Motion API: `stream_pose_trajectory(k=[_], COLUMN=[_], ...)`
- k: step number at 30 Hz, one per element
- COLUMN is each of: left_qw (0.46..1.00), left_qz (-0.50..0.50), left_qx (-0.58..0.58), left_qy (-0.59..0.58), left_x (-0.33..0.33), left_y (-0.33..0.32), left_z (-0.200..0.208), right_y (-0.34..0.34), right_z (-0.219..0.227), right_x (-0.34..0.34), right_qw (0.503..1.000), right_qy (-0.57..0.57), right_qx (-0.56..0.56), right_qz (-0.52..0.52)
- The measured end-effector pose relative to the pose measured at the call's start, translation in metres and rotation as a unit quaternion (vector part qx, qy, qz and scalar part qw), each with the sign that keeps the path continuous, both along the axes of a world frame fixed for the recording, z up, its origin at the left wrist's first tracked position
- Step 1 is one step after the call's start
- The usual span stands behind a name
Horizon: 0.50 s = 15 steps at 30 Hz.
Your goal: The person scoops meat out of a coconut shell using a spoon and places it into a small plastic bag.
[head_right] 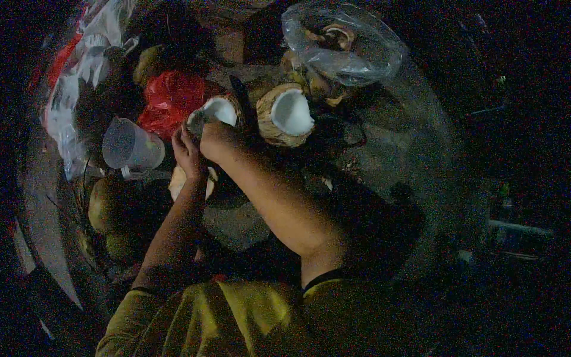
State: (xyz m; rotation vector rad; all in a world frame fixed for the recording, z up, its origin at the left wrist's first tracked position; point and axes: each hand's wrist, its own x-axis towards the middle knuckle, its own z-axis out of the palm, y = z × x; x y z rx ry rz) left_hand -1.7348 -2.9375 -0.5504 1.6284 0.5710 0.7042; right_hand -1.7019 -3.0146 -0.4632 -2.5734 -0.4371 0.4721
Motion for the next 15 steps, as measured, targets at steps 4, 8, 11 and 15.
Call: stream_pose_trajectory(k=[4,8,11,15], left_qw=[0.999,0.987,0.996,0.996], left_qz=[-0.008,-0.053,-0.061,-0.086], left_qx=[-0.038,-0.144,-0.051,-0.034], left_qy=[0.008,-0.046,-0.033,0.012], left_x=[-0.002,0.002,0.004,0.006], left_y=[0.013,0.006,0.013,0.014], left_z=[0.000,0.017,0.010,0.010], right_y=[-0.006,-0.015,-0.003,-0.010], right_z=[0.002,0.003,0.006,0.005], right_x=[-0.007,0.003,0.004,0.003], right_qw=[0.993,0.996,0.995,0.989], right_qy=[0.015,0.020,0.032,0.050], right_qx=[-0.026,-0.021,-0.067,-0.091], right_qz=[0.117,0.080,0.069,0.103])
